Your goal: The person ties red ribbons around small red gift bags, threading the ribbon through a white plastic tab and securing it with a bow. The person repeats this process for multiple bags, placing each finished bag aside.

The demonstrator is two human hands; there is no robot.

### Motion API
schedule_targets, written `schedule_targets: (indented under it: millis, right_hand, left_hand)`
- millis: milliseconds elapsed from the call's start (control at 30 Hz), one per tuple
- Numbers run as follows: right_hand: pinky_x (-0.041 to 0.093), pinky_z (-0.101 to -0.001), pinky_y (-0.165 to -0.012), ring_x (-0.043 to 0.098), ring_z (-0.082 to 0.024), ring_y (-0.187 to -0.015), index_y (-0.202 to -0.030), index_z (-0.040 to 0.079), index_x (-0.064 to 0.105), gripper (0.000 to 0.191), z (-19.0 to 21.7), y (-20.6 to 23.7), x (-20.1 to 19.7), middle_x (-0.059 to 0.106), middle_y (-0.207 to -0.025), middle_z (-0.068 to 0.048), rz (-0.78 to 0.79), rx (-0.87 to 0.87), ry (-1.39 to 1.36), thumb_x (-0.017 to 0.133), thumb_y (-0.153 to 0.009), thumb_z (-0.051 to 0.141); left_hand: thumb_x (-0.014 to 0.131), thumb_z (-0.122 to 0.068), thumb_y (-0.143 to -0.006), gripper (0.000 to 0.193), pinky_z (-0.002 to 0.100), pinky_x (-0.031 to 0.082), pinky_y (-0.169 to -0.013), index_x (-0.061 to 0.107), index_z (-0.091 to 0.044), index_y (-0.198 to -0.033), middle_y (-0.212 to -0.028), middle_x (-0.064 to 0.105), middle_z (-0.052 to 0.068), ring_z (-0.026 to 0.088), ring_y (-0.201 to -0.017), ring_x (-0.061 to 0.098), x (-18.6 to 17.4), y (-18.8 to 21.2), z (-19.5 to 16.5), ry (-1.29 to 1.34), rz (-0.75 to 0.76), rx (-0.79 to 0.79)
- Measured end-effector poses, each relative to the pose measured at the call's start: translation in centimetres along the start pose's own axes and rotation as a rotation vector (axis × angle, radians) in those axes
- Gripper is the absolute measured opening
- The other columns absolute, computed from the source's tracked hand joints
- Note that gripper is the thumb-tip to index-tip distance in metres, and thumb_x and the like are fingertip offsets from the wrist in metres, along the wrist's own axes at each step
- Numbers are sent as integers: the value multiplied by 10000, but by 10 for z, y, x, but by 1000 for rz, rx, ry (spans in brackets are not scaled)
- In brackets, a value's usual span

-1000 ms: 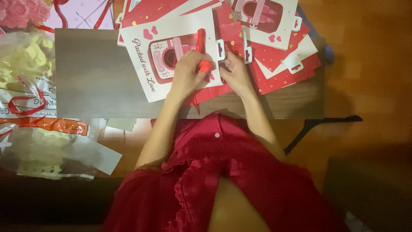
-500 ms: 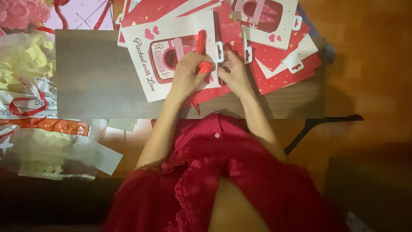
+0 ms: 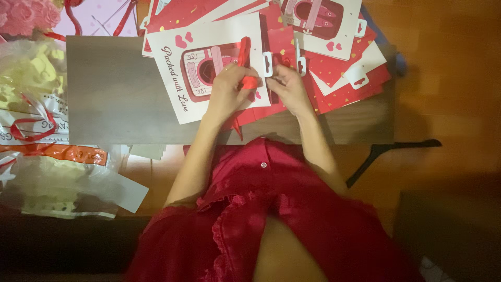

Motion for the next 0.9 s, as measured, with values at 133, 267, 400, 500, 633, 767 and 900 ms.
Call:
schedule_targets:
  millis: [133,267,400,500,633,767,900]
  right_hand:
    - [540,-295,-926,673,-97,-1009,-1117,16,669,143,-9,-3,-2,730,-1073,-21,37,-28,-36,644,-984,-31]
    - [556,-280,-889,692,-95,-980,-1125,16,671,171,-7,-4,-3,740,-1063,-26,26,33,-32,627,-970,-41]
    - [563,-264,-849,697,-102,-966,-1153,-1,659,210,1,-6,0,733,-1059,-41,12,22,-70,610,-960,-67]
    - [577,-261,-848,716,-114,-984,-1168,-6,651,239,9,-8,5,740,-1073,-46,-26,34,-21,603,-945,-77]
    - [590,-274,-866,724,-126,-1006,-1205,-16,656,293,18,-9,8,737,-1104,-49,-23,31,7,582,-931,-91]
    - [590,-288,-916,722,-137,-1059,-1223,-24,658,295,15,-9,9,734,-1123,-44,-6,-49,10,574,-948,-93]
    - [552,-295,-893,680,-121,-1019,-1217,-19,676,228,-1,-5,3,730,-1093,-35,-25,-47,37,600,-1002,-24]
  left_hand:
    - [741,-46,-895,120,363,538,-744,713,-64,-1010,-962,712,57,261,-878,637,-1,1,2,-5,-14,27]
    - [732,-36,-866,167,359,546,-739,714,-66,-1029,-962,708,67,265,-877,639,-1,1,6,-12,-10,-8]
    - [761,-53,-870,161,383,523,-728,728,-80,-1025,-892,668,82,264,-831,626,2,1,8,-39,-28,-47]
    - [763,-53,-865,185,387,509,-716,733,-79,-1046,-863,631,97,264,-815,614,2,0,8,-53,-29,-58]
    - [744,-34,-829,239,386,506,-748,728,-75,-1064,-901,654,90,284,-862,605,-2,-2,3,-91,-18,31]
    - [780,-67,-856,191,377,497,-718,722,-73,-1038,-893,663,87,272,-831,600,-3,-3,-2,-47,-14,-4]
    - [747,-37,-855,157,375,505,-737,732,-79,-1005,-918,691,75,265,-838,605,-3,-5,-5,-29,6,-1]
Point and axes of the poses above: each hand's wrist, its own y-axis away from the middle knuckle, its own x-axis out of the palm, z = x × y, the point moved 2 cm from there along -y, towards the middle knuckle
